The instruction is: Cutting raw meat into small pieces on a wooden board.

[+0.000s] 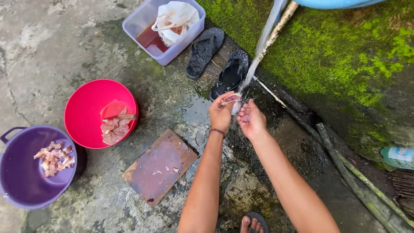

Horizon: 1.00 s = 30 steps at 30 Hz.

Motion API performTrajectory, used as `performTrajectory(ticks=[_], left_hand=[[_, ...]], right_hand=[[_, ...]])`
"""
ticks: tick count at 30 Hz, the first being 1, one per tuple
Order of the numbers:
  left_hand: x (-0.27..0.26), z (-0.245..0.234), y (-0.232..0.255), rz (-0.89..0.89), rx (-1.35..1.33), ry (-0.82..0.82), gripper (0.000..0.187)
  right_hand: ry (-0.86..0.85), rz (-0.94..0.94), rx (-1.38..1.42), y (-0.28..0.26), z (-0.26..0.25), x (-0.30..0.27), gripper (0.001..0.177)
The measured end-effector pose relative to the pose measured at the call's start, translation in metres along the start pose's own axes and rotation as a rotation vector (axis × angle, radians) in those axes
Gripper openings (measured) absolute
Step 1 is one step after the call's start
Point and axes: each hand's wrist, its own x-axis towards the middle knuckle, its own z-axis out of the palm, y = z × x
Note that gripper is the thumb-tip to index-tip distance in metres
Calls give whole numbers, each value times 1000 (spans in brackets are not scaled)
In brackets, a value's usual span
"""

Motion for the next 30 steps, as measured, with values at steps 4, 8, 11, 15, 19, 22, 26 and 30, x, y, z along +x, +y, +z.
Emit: performTrajectory(ticks=[4, 8, 11, 15, 19, 22, 26, 30], left_hand=[[-3, -1, -23, 25, 37, -33, 43], [-17, 2, -28, -23, 41, 27, 46], [-27, 6, -14, -30, 8, 37, 42], [-35, 4, -11, -45, 36, 32, 47], [-38, 4, -14, -28, 53, 34, 40], [-39, 8, -11, -204, -36, 41, 28], [-37, 20, 34, -303, -91, 25, 28], [-30, 20, 27, -327, -93, -34, 22]], right_hand=[[-16, -60, -15, 2, -1, -2, 33], [4, -78, -17, 4, 2, -13, 33], [18, -68, -22, 2, 3, -22, 32], [46, -65, -97, -1, 9, -34, 33], [44, -34, -152, -3, 8, -33, 34], [46, -12, -214, -5, 10, -34, 35], [38, -2, -268, -7, 11, -34, 36], [-26, -4, -287, -9, 12, -31, 37]])
